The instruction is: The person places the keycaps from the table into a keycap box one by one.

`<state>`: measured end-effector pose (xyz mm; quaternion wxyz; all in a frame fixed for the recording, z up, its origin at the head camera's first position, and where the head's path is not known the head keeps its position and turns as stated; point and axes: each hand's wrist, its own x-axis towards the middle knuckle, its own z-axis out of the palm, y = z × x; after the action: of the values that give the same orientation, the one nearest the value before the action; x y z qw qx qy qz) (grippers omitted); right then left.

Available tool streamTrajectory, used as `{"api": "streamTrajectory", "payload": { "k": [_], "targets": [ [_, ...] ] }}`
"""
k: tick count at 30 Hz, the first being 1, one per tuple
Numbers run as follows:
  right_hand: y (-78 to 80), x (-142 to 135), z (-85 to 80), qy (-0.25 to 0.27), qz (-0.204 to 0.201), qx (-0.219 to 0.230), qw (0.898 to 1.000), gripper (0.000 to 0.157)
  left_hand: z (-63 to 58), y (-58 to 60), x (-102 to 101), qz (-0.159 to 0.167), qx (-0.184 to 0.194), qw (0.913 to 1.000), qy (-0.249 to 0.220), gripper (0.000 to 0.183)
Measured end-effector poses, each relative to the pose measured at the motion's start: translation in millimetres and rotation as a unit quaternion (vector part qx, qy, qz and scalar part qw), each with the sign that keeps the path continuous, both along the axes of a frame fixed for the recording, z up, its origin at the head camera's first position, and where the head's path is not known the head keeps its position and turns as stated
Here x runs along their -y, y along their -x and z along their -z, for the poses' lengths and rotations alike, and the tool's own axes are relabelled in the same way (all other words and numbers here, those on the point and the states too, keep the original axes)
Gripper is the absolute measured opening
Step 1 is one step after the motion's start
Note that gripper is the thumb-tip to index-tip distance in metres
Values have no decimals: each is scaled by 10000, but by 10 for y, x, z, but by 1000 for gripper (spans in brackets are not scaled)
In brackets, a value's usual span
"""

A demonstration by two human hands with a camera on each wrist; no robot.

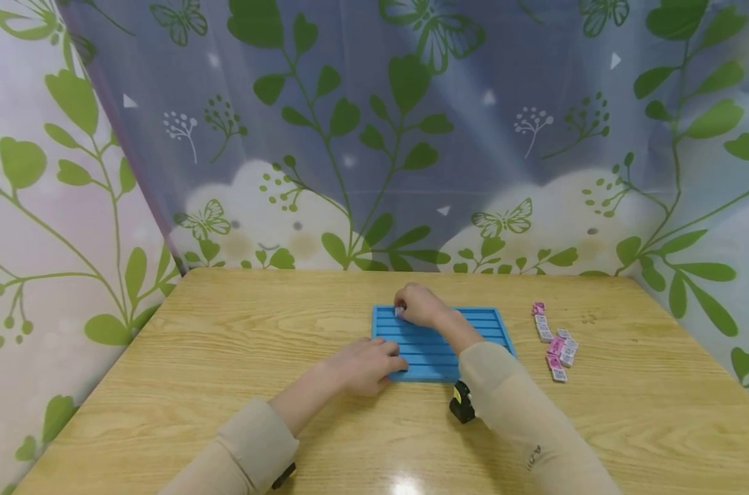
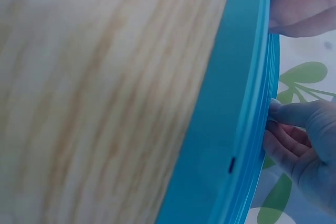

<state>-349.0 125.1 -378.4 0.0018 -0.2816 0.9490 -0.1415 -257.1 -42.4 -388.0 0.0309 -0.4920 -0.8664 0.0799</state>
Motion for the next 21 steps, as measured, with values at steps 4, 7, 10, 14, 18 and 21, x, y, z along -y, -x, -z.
{"api": "streamTrajectory", "payload": {
  "k": [4,7,10,14,18,21],
  "targets": [
    [21,6,14,-39,64,14,10000,10,-1,-1,0,2,3,10000,27,33],
    [36,11,26,-43,101,25,9999,12,-8,-2,0,-7,-8,10000,37,33],
    [42,15,37,-22,107,12,9999,13,-20,-5,-2,11,-24,10000,48,33],
    [33,26,34,51,68,7,10000,14,-29,-11,-2,36,-9,10000,46,33],
    [22,46,18,74,109,113,9999,15,-26,-15,0,20,18,10000,28,33],
    [22,57,15,71,153,195,9997,16,-18,-14,-1,0,39,10000,3,33]
  ]
}}
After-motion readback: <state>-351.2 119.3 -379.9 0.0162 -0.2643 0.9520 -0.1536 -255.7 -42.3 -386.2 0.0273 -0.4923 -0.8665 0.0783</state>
